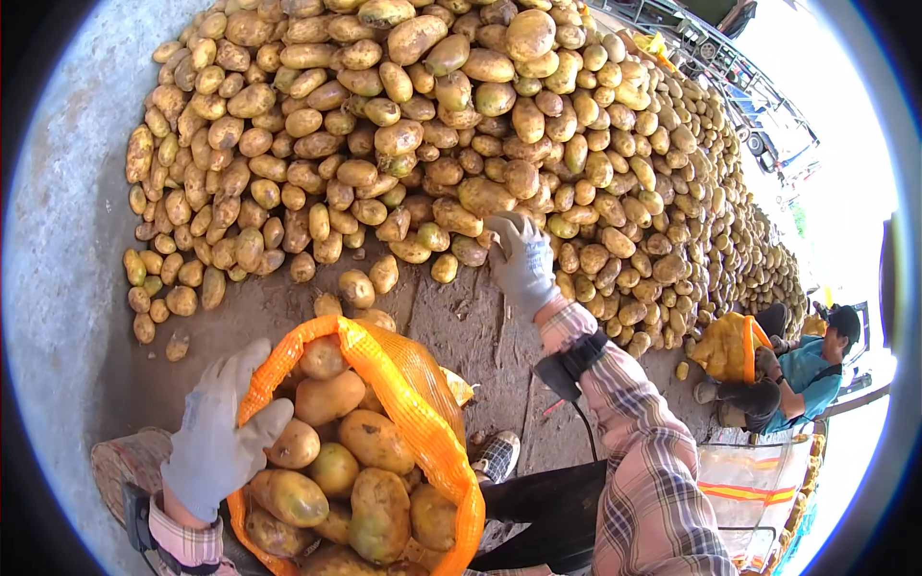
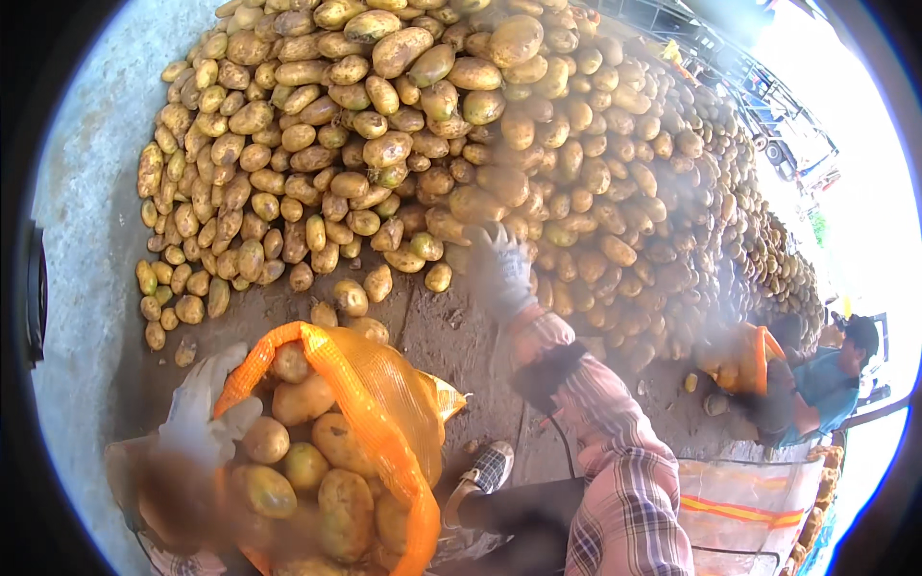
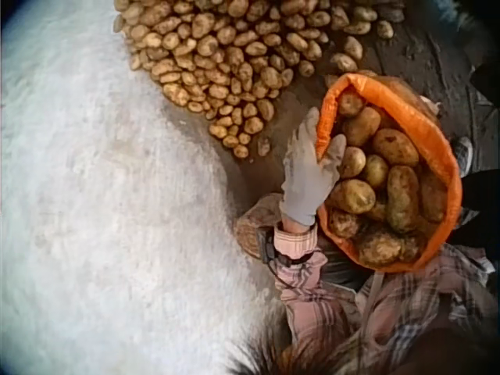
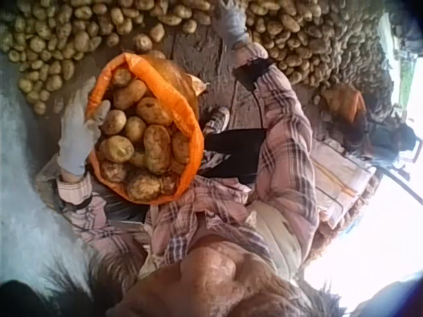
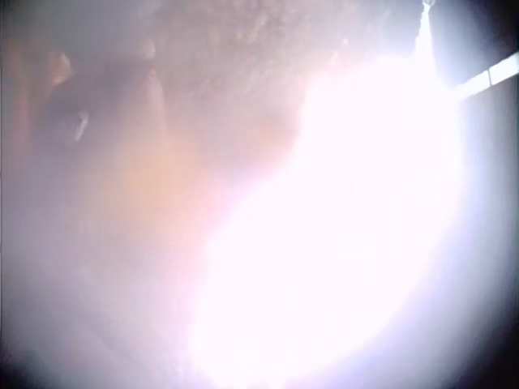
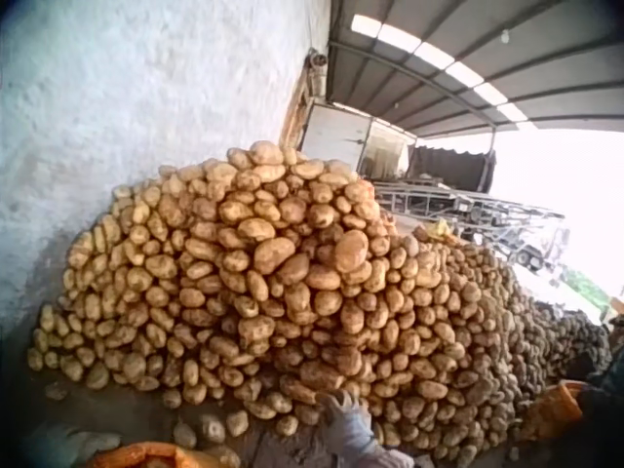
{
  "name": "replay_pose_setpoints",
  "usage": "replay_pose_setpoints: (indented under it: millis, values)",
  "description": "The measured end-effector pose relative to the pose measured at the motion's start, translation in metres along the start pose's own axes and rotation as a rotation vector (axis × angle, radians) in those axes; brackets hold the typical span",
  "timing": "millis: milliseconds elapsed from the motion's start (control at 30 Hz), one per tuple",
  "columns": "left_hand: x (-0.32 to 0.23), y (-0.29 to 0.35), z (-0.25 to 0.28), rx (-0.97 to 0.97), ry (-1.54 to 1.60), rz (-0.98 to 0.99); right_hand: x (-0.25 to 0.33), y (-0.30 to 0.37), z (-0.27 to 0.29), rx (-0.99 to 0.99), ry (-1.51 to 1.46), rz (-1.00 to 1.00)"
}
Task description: The recorder sorts and bags potatoes in an agricultural packing shed.
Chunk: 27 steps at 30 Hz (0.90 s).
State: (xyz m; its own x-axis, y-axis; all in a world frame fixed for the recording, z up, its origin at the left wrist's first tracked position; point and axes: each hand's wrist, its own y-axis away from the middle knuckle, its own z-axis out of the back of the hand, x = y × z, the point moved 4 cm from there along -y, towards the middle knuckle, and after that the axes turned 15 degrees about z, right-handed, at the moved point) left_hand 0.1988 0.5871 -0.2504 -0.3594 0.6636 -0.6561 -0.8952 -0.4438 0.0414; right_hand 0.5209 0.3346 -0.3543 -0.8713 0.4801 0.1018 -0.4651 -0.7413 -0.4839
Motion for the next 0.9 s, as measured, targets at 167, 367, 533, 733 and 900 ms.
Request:
replay_pose_setpoints:
  millis: [167,367,533,733,900]
  values:
    - [-0.016,-0.019,0.003,0.134,-0.067,0.106,-0.120,-0.036,-0.114,0.716,0.681,0.184]
    - [-0.009,-0.035,0.008,0.156,0.014,0.226,-0.082,-0.080,-0.097,0.816,0.561,-0.044]
    - [-0.032,-0.026,0.007,0.103,0.589,0.200,-0.138,0.041,-0.100,0.152,-1.069,-0.637]
    - [-0.052,-0.004,-0.007,0.267,0.875,0.338,0.107,-0.016,0.095,0.184,-1.296,-0.130]
    - [-0.061,0.005,-0.020,0.470,1.282,0.187,0.218,-0.039,0.191,0.055,-0.483,0.671]
